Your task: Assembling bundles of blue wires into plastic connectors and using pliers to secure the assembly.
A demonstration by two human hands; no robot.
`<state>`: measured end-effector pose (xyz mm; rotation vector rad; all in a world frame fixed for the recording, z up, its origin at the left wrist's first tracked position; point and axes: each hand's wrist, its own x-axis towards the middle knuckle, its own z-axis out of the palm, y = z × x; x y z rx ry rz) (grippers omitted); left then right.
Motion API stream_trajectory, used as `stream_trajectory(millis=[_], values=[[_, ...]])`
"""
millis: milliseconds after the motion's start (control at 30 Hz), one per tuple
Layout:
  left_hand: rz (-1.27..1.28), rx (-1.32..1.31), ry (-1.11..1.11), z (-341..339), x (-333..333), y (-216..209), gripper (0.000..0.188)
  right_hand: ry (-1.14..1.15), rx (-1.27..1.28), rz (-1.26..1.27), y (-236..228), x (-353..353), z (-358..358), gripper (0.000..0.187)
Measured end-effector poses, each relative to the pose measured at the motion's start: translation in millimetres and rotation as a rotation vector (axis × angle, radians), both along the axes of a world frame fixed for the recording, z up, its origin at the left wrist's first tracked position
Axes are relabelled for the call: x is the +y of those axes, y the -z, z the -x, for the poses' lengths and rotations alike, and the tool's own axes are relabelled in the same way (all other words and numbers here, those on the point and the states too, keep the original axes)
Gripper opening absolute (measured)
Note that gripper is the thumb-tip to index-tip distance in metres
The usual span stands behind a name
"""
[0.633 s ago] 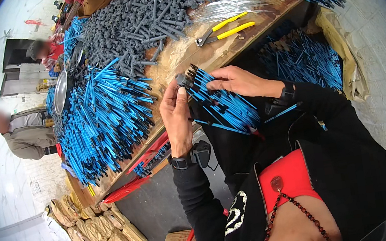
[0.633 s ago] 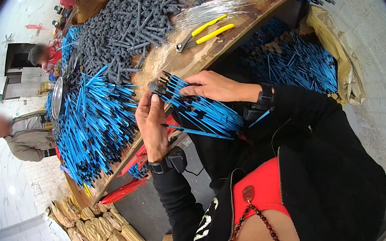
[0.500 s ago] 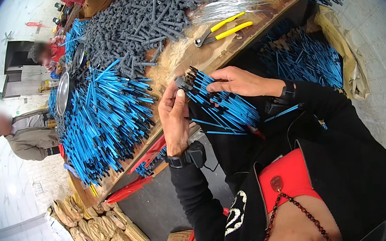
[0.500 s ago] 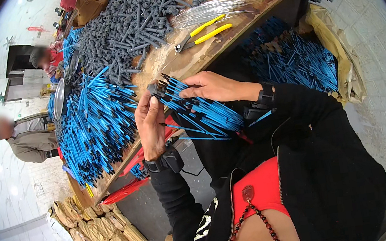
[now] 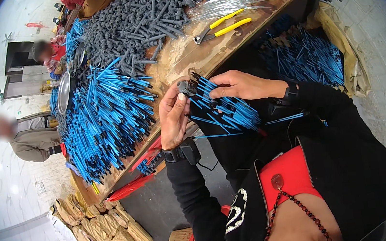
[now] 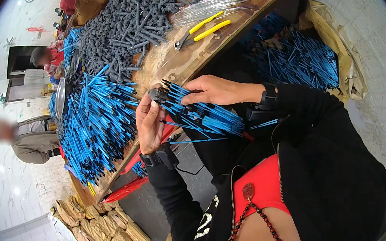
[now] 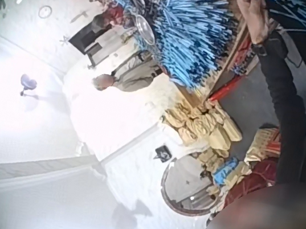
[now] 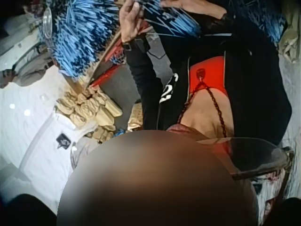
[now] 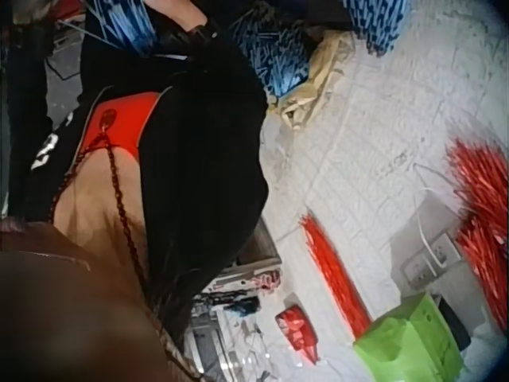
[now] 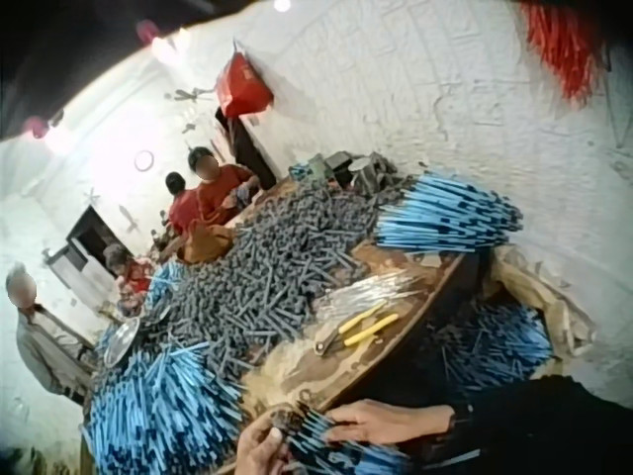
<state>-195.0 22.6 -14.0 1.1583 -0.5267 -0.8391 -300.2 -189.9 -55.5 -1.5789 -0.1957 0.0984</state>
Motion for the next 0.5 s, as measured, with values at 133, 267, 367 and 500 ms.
stream_trajectory(millis=[133, 267, 367, 500], values=[[-0.013, 0.015, 0.038, 3.3, 0.0, 5.2, 0.04, -0.011, -0.007, -0.061, -2.2, 3.8, 9.4, 0.03], [-0.01, 0.068, -0.103, 16.8, -5.5, 15.8, 0.043, 0.052, -0.013, -0.016, -1.7, 7.9, 22.7, 0.029], [0.013, -0.015, -0.263, 22.3, -10.7, 18.4, 0.042, 0.071, -0.014, -0.033, -0.5, 9.5, 27.6, 0.029], [-0.423, -0.339, -0.335, 29.1, -6.7, -6.4, 0.031, 0.093, 0.014, -0.003, -1.8, 11.4, 29.7, 0.029]])
